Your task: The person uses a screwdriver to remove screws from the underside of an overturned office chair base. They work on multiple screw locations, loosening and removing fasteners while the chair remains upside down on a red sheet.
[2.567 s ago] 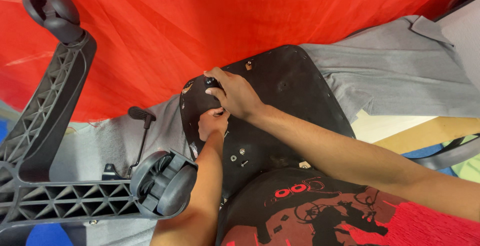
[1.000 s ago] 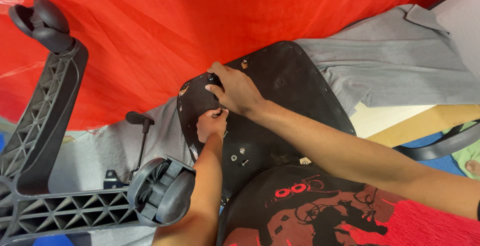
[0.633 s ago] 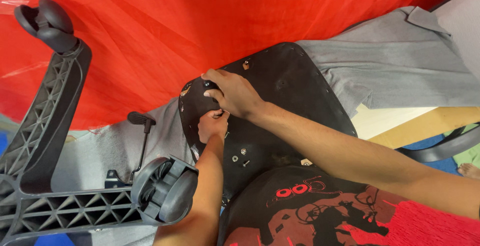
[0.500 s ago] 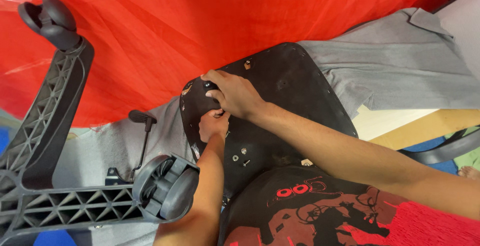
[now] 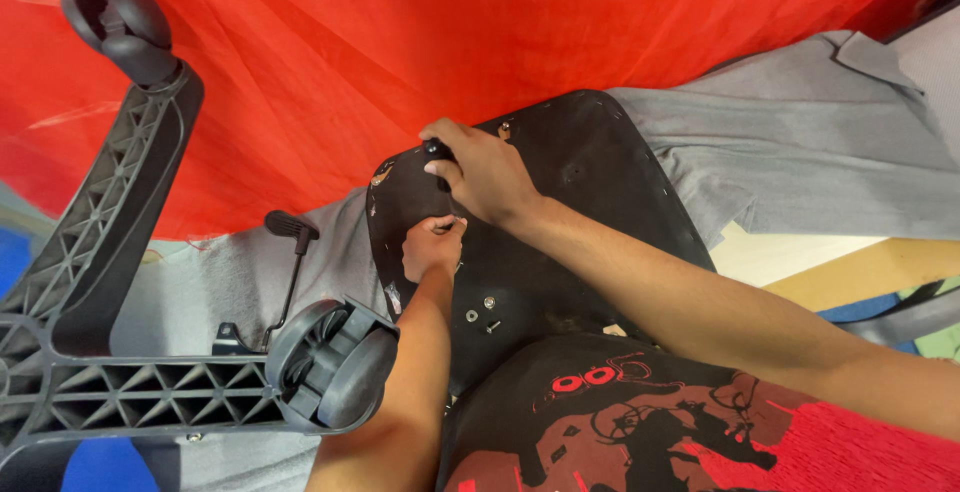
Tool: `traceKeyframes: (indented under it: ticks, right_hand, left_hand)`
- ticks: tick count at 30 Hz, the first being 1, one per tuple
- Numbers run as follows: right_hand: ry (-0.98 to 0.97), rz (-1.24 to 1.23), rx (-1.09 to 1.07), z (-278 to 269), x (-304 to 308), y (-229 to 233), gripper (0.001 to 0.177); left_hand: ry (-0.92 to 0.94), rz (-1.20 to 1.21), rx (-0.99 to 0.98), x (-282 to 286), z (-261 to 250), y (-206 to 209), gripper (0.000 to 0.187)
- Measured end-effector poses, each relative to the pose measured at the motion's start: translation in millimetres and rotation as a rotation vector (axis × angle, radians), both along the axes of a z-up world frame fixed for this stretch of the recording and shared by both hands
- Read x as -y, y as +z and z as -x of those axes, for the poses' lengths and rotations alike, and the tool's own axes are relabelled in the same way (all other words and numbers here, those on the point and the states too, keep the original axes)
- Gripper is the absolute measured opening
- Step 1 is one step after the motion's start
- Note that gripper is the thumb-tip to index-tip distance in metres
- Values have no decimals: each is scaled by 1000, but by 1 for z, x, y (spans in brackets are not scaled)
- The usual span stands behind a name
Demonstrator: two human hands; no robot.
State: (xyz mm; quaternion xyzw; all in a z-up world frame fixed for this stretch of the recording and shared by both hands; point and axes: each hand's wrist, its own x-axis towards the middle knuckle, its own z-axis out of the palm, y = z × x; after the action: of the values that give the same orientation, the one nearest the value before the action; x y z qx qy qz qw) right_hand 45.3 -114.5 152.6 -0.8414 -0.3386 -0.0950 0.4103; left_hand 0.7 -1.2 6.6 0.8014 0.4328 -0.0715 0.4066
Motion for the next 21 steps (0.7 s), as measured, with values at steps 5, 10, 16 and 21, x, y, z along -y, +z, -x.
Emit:
traceKeyframes:
  ticks: [5, 10, 16, 21]
  right_hand:
    - [0, -26, -48, -7, 4, -2, 32]
    - [2, -108, -117, -9, 9, -2, 30]
    - [35, -143, -159, -10, 10, -5, 30]
    - [58, -85, -132, -7, 10, -9, 29]
  left_hand:
    - [0, 12, 17, -2, 1, -2, 27]
    - [-52, 76, 54, -7, 5, -4, 26]
    - [-35, 83, 31, -5, 7, -1, 28]
    - [-39, 90, 26, -4, 8, 2, 28]
